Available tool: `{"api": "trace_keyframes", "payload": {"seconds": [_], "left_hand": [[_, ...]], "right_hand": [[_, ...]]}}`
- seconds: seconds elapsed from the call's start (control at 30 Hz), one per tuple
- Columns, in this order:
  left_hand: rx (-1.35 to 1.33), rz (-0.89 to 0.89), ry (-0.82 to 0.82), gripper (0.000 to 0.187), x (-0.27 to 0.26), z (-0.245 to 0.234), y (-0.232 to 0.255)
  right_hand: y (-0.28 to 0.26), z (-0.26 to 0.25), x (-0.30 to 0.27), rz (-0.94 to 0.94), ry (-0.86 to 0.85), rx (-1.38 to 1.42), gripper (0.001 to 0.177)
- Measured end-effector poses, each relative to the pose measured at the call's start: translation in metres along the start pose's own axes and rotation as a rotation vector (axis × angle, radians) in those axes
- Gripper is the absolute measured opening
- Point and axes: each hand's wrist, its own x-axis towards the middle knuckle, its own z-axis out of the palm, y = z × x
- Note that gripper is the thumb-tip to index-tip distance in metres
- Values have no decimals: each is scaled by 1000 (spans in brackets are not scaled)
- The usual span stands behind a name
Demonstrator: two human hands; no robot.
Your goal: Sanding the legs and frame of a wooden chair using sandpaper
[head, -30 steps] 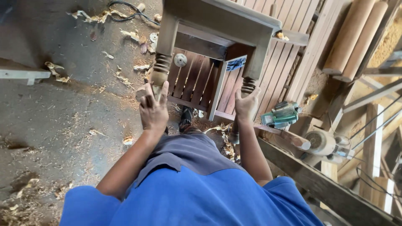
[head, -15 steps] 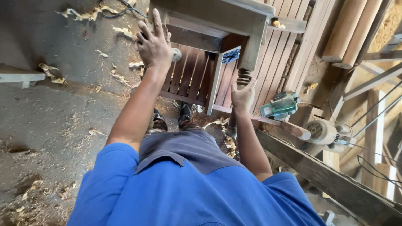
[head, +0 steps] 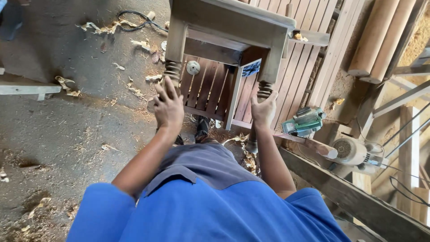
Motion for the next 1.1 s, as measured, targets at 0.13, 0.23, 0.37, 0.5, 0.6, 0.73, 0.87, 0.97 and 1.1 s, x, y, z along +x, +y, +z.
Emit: {"api": "trace_keyframes", "payload": {"seconds": [0.13,0.23,0.37,0.5,0.6,0.73,0.87,0.97,1.1], "left_hand": [[-163,8,192,70,38,9,3],[-527,17,351,57,55,44,-15],[-1262,16,434,45,31,-6,-37],[-1332,-239,164,46,-16,24,-62],[-1311,-196,118,33,-25,-11,-55],[-1294,-168,191,21,-31,-41,-61],[-1402,-212,60,23,-27,-14,-90],[-1712,-204,-101,25,-34,-23,-91],[-2016,-261,-271,27,-35,-8,-103]], "right_hand": [[11,5,1,-21,31,7,57],[25,7,5,-74,62,-42,63],[-8,0,-21,-360,213,-75,62],[-47,24,-75,-512,-43,353,51],[-102,33,-114,-322,-704,811,44],[-138,55,-140,-336,-1034,989,40],[-164,58,-157,-192,-1011,1117,31],[-173,45,-167,137,-1170,1309,24],[-171,55,-183,245,-1208,1444,27]]}}
